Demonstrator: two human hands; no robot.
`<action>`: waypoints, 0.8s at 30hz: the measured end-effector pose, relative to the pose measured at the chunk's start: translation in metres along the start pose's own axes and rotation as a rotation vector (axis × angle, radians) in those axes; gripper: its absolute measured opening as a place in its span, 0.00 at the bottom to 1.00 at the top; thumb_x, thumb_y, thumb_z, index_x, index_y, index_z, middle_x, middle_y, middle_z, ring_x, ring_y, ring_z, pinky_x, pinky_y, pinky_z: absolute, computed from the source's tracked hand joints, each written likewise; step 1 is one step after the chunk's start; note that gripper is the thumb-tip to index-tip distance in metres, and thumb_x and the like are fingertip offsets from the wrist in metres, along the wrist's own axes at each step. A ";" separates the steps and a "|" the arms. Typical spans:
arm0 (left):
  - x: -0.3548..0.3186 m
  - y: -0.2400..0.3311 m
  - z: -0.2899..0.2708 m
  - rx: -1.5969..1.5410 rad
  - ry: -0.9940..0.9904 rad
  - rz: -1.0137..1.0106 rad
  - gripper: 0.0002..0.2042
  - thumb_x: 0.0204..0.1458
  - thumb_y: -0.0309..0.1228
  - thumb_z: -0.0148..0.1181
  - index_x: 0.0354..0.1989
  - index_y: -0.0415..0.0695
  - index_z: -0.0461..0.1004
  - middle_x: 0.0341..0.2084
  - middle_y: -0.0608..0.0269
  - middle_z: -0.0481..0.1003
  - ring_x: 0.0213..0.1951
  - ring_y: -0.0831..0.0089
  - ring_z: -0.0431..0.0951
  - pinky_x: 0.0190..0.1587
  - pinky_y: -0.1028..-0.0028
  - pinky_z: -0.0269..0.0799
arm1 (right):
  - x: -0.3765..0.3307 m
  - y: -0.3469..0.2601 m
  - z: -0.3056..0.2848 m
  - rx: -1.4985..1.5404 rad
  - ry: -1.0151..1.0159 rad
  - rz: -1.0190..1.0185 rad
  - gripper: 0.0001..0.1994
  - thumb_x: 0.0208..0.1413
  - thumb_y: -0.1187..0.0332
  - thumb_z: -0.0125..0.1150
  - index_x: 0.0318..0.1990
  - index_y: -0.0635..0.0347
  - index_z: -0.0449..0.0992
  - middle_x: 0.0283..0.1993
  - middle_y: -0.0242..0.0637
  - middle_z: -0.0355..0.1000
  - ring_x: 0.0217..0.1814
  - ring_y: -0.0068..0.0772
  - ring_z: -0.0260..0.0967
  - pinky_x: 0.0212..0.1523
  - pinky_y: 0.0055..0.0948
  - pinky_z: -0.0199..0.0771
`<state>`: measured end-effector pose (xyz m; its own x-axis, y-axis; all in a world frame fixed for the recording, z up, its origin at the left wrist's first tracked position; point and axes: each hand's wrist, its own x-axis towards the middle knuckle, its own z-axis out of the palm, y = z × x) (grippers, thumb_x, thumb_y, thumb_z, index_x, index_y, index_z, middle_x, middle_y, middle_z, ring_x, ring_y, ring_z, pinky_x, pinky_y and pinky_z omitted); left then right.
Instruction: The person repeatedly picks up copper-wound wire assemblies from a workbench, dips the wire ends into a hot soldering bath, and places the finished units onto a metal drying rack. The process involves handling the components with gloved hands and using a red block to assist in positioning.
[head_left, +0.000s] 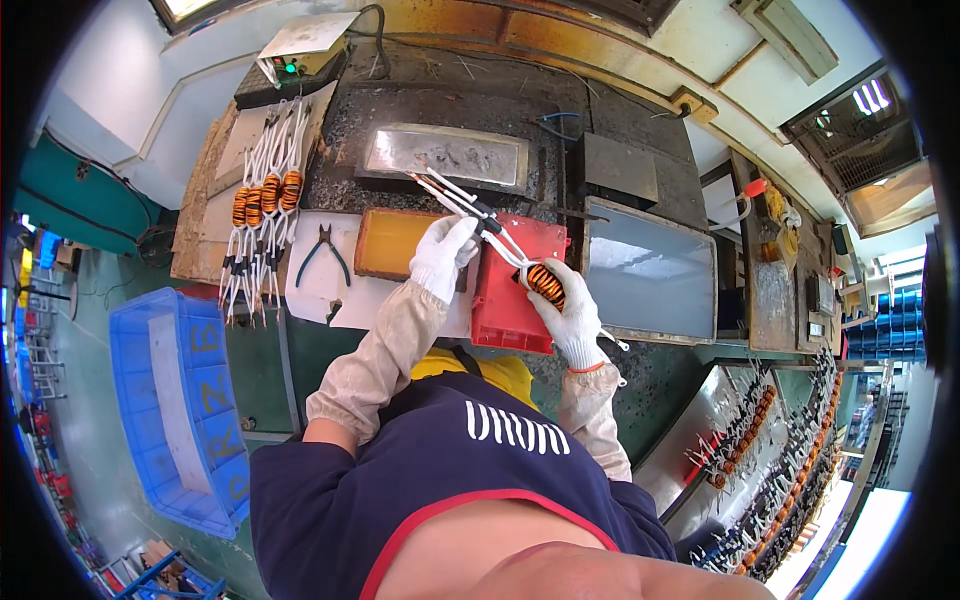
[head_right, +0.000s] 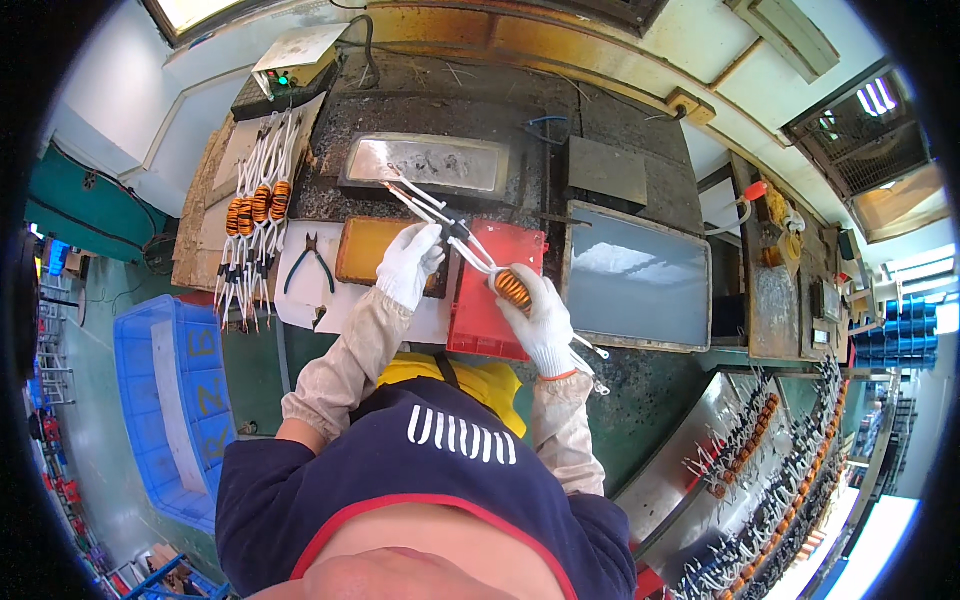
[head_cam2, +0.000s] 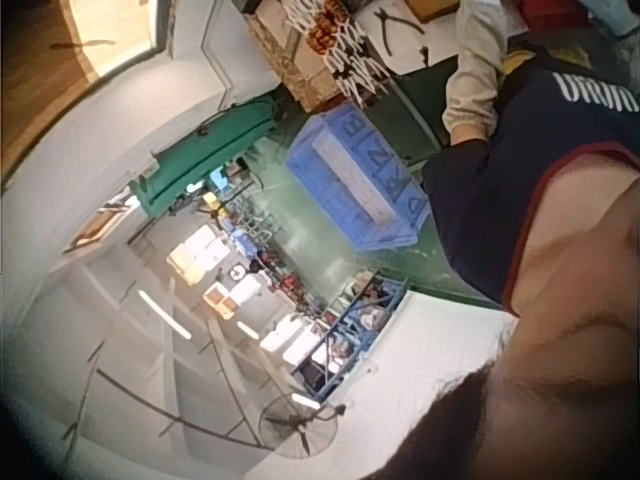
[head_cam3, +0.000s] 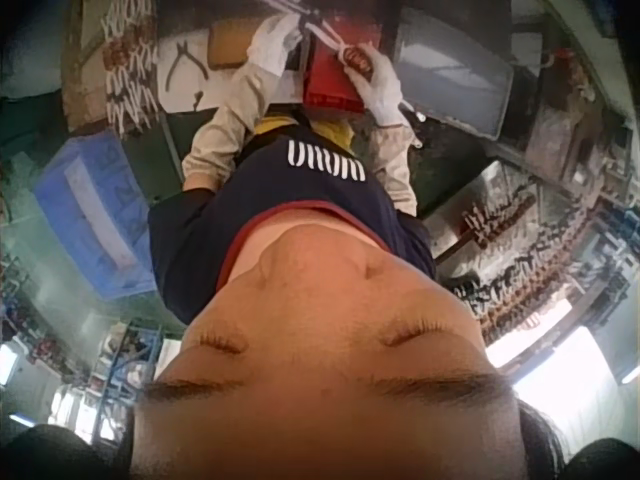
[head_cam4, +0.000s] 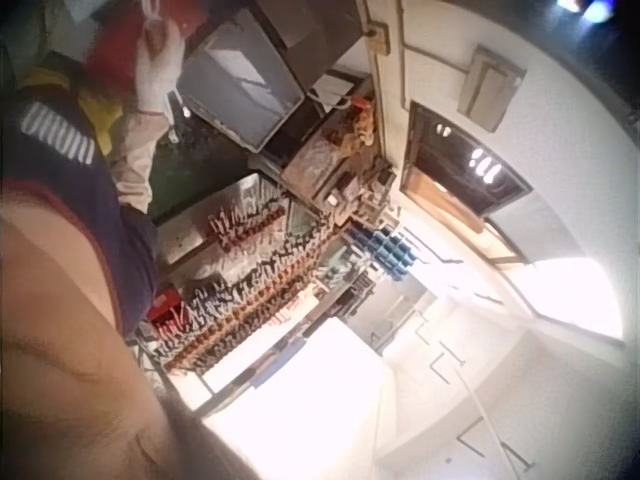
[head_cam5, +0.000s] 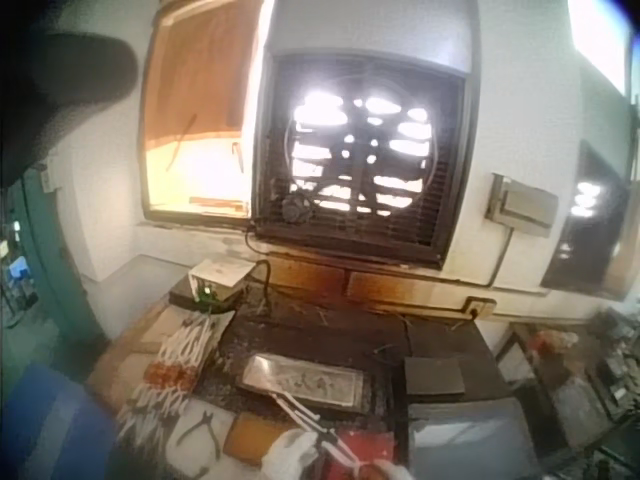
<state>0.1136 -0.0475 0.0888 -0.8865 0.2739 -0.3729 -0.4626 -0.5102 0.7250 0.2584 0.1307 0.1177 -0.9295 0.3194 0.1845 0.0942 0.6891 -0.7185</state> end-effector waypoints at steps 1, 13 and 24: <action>0.004 -0.003 -0.003 -0.041 -0.023 0.018 0.10 0.59 0.32 0.66 0.45 0.42 0.74 0.30 0.71 0.76 0.25 0.86 0.70 0.29 0.83 0.68 | 0.000 0.001 0.001 0.004 0.010 -0.023 0.26 0.51 0.66 0.72 0.59 0.51 0.73 0.48 0.43 0.75 0.50 0.46 0.76 0.50 0.36 0.76; 0.012 0.013 -0.019 -0.272 -0.174 -0.081 0.07 0.62 0.26 0.60 0.47 0.43 0.76 0.31 0.68 0.77 0.27 0.79 0.76 0.33 0.78 0.76 | 0.002 0.000 0.000 0.010 -0.011 -0.027 0.26 0.51 0.67 0.72 0.59 0.51 0.73 0.49 0.43 0.75 0.51 0.46 0.76 0.51 0.36 0.76; -0.002 0.012 -0.020 -0.128 -0.159 0.050 0.10 0.63 0.27 0.58 0.51 0.45 0.76 0.41 0.69 0.79 0.32 0.85 0.74 0.32 0.81 0.68 | 0.009 -0.002 -0.001 -0.057 -0.076 -0.048 0.26 0.51 0.65 0.71 0.59 0.49 0.72 0.49 0.42 0.75 0.51 0.49 0.76 0.50 0.38 0.77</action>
<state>0.1097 -0.0712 0.0868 -0.9005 0.3659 -0.2350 -0.4245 -0.6227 0.6573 0.2506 0.1328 0.1212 -0.9577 0.2361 0.1645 0.0671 0.7391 -0.6703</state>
